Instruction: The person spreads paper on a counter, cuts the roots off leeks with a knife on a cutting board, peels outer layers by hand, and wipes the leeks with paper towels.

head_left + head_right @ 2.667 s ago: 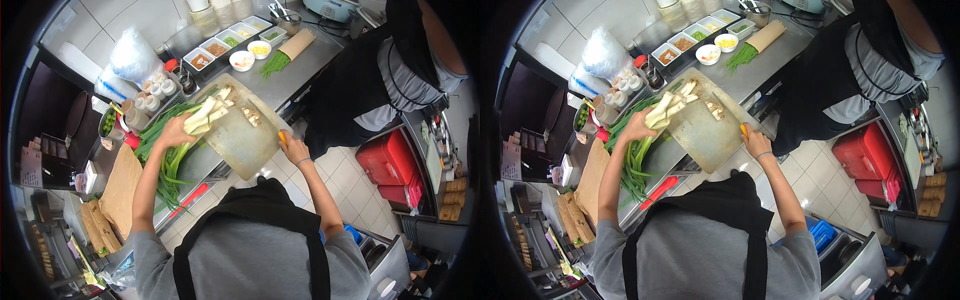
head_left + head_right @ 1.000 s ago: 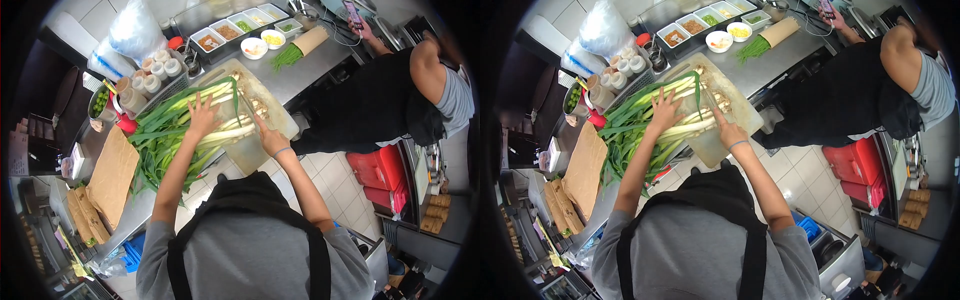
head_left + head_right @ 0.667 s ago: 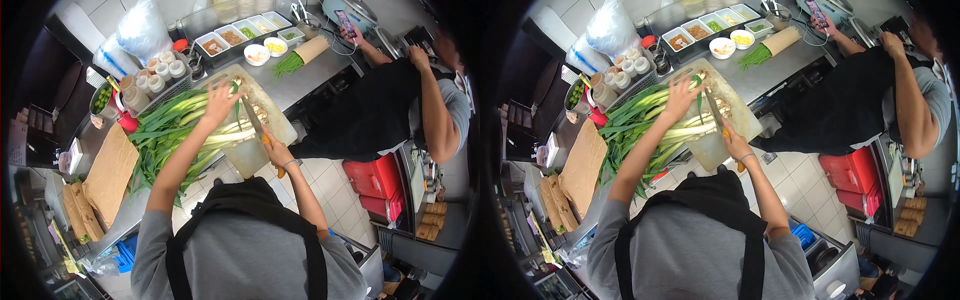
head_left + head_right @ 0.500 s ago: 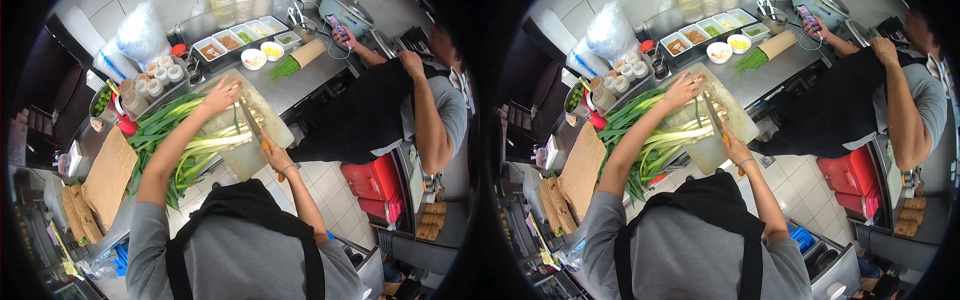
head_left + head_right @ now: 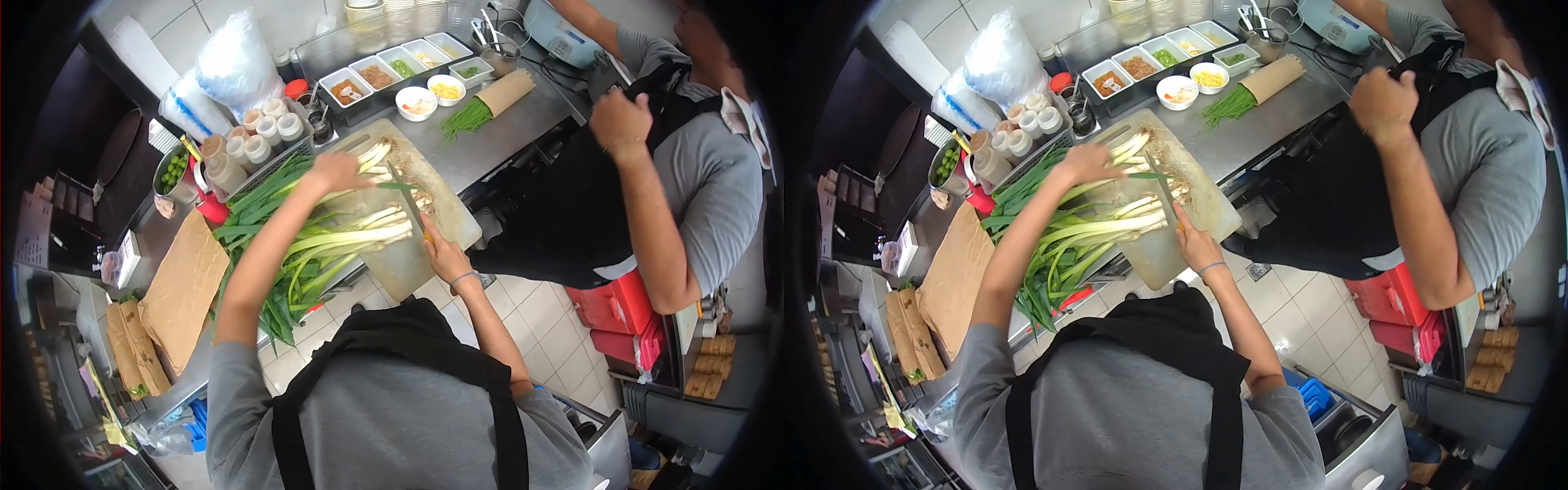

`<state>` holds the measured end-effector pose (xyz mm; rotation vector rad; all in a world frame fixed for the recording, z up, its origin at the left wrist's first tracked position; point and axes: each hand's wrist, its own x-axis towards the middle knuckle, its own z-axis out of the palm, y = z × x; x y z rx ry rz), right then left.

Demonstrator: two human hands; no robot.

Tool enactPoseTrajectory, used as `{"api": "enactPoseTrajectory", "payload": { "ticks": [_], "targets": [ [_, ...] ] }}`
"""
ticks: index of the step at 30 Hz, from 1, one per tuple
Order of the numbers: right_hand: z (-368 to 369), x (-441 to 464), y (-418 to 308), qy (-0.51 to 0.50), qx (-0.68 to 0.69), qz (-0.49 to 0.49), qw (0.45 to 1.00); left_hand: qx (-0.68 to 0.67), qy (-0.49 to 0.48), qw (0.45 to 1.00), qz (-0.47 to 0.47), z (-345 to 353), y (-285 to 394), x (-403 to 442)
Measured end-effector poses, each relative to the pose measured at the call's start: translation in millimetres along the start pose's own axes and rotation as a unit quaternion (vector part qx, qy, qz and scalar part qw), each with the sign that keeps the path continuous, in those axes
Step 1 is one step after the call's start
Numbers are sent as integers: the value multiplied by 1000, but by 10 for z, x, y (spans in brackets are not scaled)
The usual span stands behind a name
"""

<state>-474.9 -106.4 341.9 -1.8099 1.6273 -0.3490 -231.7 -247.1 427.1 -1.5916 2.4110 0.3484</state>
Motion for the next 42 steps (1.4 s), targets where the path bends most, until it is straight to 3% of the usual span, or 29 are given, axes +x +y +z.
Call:
{"api": "enactPoseTrajectory", "payload": {
  "ticks": [1, 4, 7, 8, 11, 19, 31, 39, 42],
  "targets": [
    [-22, 14, -21, 0, -3, -5, 1000, -20, 105, 994, -26, 290, -57, 307],
    [-72, 19, -37, 15, -7, -20, 1000, 4, 191, 979, -67, 860, -253, 864],
    [-120, 38, -51, 11, -25, -21, 999, -69, 90, 990, -81, 778, -227, 717],
    [-125, 59, -73, 14, -32, -26, 999, -23, 106, 994, -24, 863, -287, 662],
    [-157, 160, -189, 8, -55, -25, 998, -47, 192, 980, -6, 1119, -389, 498],
    [-258, 406, -330, -15, -111, -10, 994, -46, 140, 988, 34, 1129, -534, 434],
    [-94, 922, -494, -39, -116, 29, 992, -29, 100, 994, 17, 976, -436, 419],
    [-368, -73, -212, -105, -95, 68, 988, -26, 130, 991, 15, 1146, -528, 563],
    [-629, -304, -230, -111, -28, 53, 992, -53, 51, 997, 27, 965, -554, 579]
  ]
}}
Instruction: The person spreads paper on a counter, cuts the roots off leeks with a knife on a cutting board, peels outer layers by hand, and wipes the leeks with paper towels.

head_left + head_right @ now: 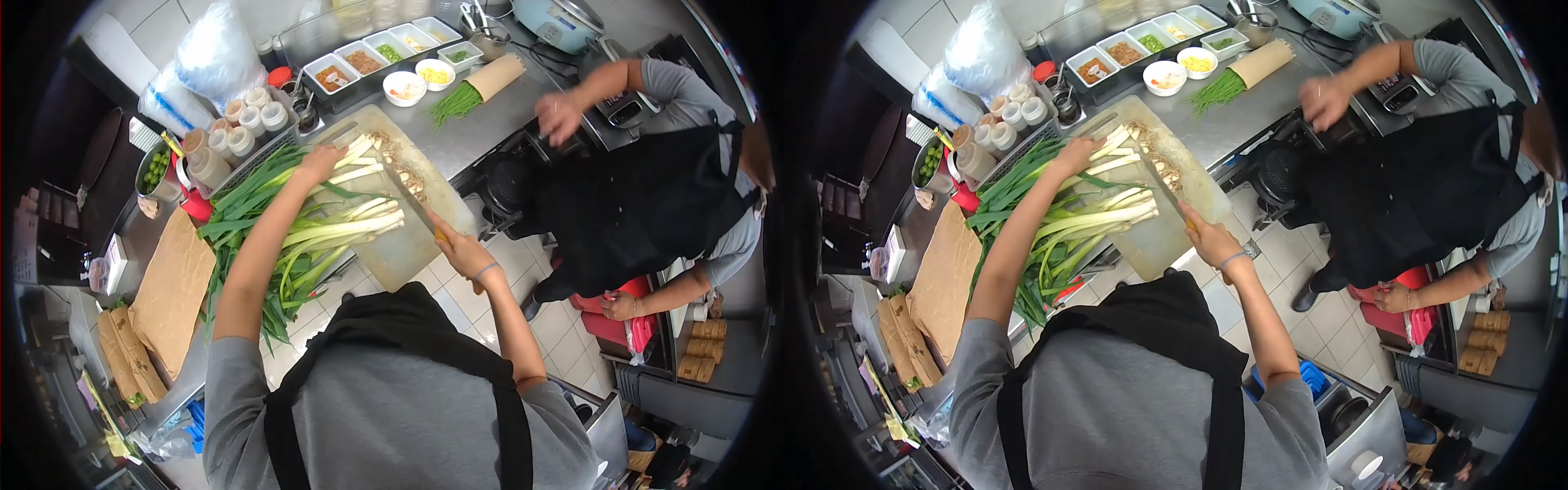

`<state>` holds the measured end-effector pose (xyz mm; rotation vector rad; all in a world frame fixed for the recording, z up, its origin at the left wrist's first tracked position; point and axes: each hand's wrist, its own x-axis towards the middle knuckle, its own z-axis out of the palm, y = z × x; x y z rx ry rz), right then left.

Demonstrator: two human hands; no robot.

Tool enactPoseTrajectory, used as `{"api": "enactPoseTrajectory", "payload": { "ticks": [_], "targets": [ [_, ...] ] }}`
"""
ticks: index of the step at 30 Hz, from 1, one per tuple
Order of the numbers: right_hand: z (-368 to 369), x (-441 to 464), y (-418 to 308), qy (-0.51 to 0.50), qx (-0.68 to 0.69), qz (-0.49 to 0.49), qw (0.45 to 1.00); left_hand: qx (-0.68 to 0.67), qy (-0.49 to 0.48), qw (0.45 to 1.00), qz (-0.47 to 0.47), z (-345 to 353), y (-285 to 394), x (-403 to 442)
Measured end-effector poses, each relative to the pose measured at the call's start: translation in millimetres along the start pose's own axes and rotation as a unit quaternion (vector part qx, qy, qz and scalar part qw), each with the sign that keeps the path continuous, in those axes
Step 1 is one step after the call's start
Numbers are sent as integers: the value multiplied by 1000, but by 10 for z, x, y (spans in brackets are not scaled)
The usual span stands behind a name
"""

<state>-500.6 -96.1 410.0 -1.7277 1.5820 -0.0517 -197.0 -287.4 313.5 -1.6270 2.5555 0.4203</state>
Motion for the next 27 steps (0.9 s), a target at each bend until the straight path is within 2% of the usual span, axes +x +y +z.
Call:
{"api": "enactPoseTrajectory", "payload": {
  "ticks": [3, 4, 7, 10, 12, 16, 20, 25, 27],
  "targets": [
    [-315, -402, 15, -61, 50, 22, 997, 118, -134, 983, -39, -608, 368, -27],
    [-364, -524, 97, -35, 63, -3, 997, 55, -132, 989, -32, -657, 354, 87],
    [-435, -781, 322, 21, 102, -25, 994, -29, -10, 1000, -5, -456, 339, 539],
    [-337, -829, 496, 44, 171, 46, 983, -58, -64, 996, 35, -221, 380, 821],
    [-150, -809, 675, 36, 245, 55, 967, -26, -74, 995, 62, -239, 535, 801],
    [308, -671, 950, 2, 407, 37, 913, -78, -108, 982, 133, -246, 773, 707],
    [629, -355, 1038, -30, 505, 12, 862, 14, -140, 983, 120, -248, 1134, 474],
    [679, 22, 925, -64, 558, -21, 827, 5, -43, 995, 95, 23, 1216, 454],
    [625, 138, 891, -81, 542, -14, 837, -7, -24, 995, 93, 31, 1197, 470]
  ]
}}
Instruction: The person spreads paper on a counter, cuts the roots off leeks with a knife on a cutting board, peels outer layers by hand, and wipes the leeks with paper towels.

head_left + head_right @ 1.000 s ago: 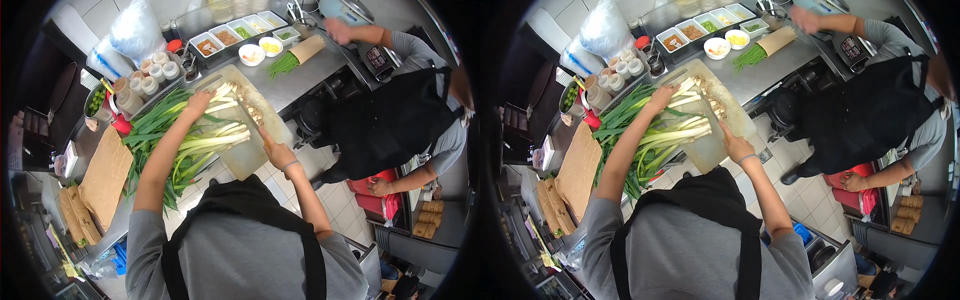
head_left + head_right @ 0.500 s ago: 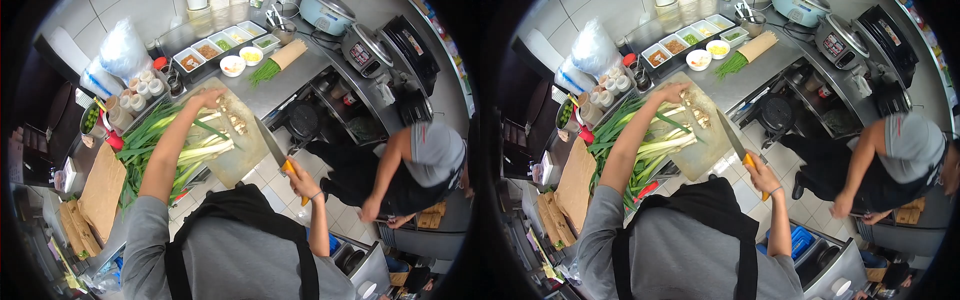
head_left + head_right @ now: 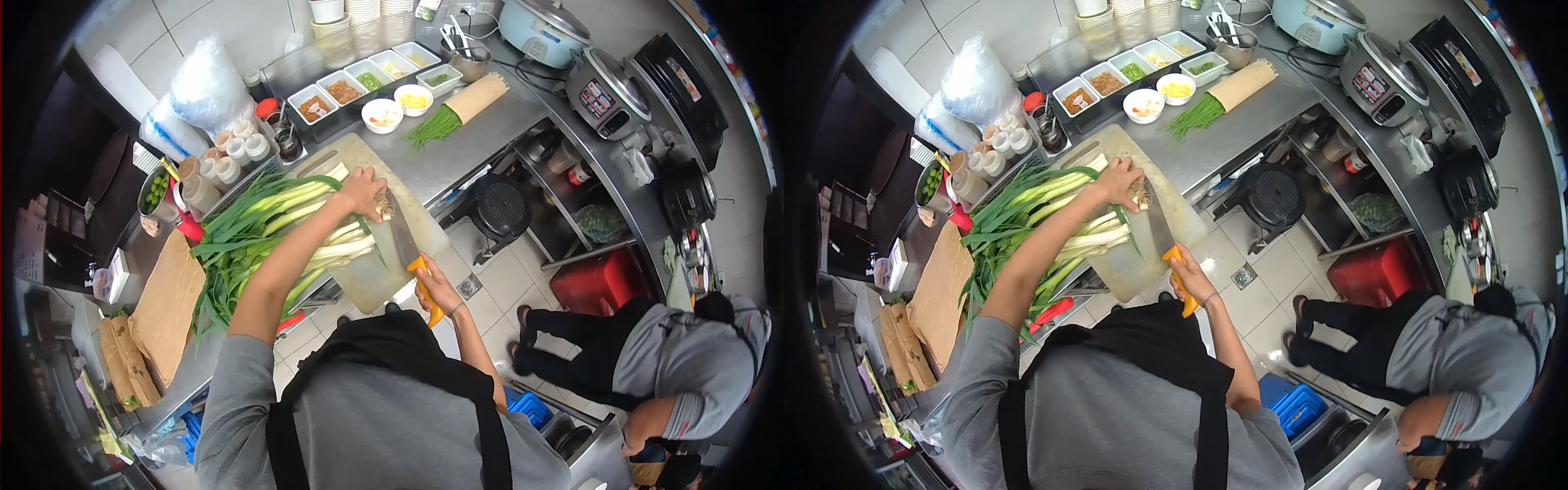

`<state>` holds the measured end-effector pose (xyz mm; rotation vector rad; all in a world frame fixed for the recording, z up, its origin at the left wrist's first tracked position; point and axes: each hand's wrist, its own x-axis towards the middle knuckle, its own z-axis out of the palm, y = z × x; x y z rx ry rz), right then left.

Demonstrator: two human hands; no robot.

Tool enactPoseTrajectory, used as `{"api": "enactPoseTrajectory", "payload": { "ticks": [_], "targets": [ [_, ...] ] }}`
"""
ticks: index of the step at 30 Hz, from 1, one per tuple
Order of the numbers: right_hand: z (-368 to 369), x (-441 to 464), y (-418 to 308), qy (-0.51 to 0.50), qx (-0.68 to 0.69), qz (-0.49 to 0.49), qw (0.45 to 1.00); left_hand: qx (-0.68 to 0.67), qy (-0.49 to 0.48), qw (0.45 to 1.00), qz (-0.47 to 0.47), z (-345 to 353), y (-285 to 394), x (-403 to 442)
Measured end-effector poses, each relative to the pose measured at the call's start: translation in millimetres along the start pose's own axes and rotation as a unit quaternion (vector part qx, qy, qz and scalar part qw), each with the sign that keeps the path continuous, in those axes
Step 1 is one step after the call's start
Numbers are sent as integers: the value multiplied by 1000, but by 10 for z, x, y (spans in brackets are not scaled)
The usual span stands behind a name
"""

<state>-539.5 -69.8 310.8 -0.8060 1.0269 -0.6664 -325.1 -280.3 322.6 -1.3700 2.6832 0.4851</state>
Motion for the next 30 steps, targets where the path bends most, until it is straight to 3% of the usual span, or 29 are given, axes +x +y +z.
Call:
{"api": "enactPoseTrajectory", "payload": {
  "ticks": [8, 14, 18, 21, 24, 25, 27, 30],
  "targets": [
    [-140, 255, -353, -81, -5, 22, 996, -37, 21, 999, -16, 26, -190, 156],
    [-179, 236, -803, -68, -13, 5, 998, -177, 121, 977, -10, -213, -316, 333],
    [-192, 235, -1097, -73, -59, -20, 995, -196, 171, 965, -42, -441, -350, 316],
    [-229, 256, -1143, -65, -127, -41, 989, -218, 173, 957, -84, -450, -353, 203],
    [-358, 370, -975, -31, -200, -64, 977, -282, 71, 951, -104, -204, -429, 246],
    [-393, 408, -895, -10, -224, -66, 972, -180, 124, 964, -149, -29, -358, 256],
    [-460, 484, -738, 28, -272, -63, 960, -124, 111, 968, -185, 46, -219, 226],
    [-448, 532, -545, -2, -237, -39, 971, -66, 75, 973, -210, 73, -12, 226]
  ]
}}
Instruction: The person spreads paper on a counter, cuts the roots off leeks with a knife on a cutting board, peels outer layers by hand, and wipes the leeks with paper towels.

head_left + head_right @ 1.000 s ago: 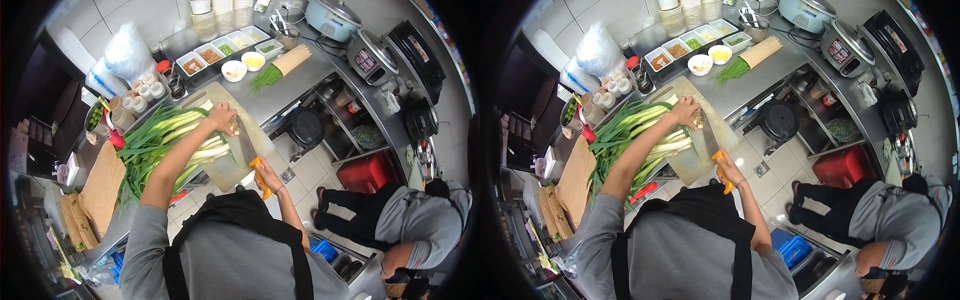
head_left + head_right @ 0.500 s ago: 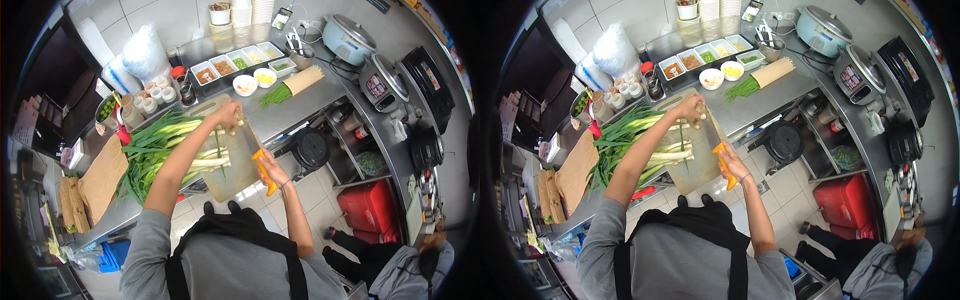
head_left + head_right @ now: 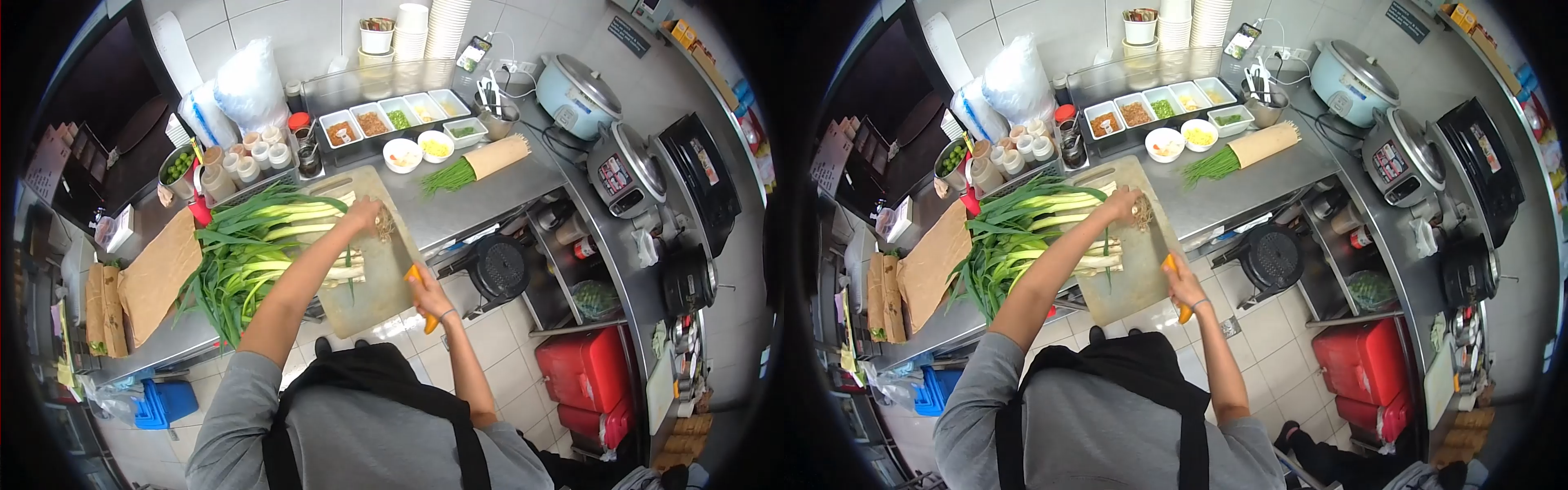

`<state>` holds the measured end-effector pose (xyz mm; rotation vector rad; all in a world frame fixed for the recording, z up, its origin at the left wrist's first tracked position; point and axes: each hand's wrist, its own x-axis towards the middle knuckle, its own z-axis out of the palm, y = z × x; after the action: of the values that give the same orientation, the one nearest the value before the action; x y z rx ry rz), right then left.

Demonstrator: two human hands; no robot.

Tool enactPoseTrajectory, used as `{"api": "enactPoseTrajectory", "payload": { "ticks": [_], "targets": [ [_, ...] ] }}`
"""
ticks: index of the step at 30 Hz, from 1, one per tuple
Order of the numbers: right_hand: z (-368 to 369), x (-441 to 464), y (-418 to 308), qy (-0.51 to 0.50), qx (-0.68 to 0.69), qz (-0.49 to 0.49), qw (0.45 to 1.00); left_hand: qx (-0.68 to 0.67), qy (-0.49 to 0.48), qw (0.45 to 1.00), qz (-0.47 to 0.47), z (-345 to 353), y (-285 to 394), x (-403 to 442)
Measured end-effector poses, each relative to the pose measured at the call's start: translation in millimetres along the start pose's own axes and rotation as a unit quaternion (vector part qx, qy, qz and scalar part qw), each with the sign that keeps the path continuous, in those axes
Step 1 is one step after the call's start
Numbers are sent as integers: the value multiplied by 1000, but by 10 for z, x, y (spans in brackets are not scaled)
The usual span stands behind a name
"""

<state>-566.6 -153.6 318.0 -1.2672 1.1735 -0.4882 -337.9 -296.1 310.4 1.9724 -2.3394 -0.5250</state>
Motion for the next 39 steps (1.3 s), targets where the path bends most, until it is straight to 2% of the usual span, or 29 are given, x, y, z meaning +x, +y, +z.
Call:
{"api": "enactPoseTrajectory", "payload": {
  "ticks": [1, 5, 7, 10, 11, 15, 20, 21, 23, 29, 30, 33, 39],
  "targets": [
    [66, -4, 22, -15, 34, 10, 999, 20, -12, 1000, -5, -21, 26, -20],
    [189, 18, -75, -46, 156, 19, 987, -69, 49, 995, -45, 94, -43, 26],
    [214, 73, -145, -56, 161, 10, 985, -144, 56, 987, -49, 45, -113, 47],
    [211, 79, -416, -53, 180, 15, 982, -183, 125, 973, -65, -307, 3, -47],
    [204, 40, -535, -48, 189, 22, 981, -192, 154, 968, -40, -365, -46, -34],
    [238, -28, -943, -54, 172, -68, 981, -282, 257, 924, -24, -898, 4, -293],
    [557, -178, -1410, -100, 134, -95, 981, -364, 386, 847, -44, -1268, -109, -874],
    [663, -179, -1457, -111, 125, -100, 981, -381, 385, 838, -68, -1336, -166, -1043],
    [936, -180, -1498, -130, 111, -124, 977, -359, 450, 813, -85, -1325, -383, -1323],
    [1999, -375, -1698, -263, 66, -128, 954, -310, 574, 739, -171, -1418, -1091, -2705],
    [2224, -437, -1711, -287, 58, -128, 948, -336, 584, 717, -180, -1416, -1224, -2986],
    [2981, -707, -1745, -362, 35, -132, 922, -278, 649, 679, -203, -1405, -1548, -4014],
    [4721, -1578, -1617, -520, 12, -117, 846, -161, 705, 593, -355, -1122, -2049, -6301]
  ]
}}
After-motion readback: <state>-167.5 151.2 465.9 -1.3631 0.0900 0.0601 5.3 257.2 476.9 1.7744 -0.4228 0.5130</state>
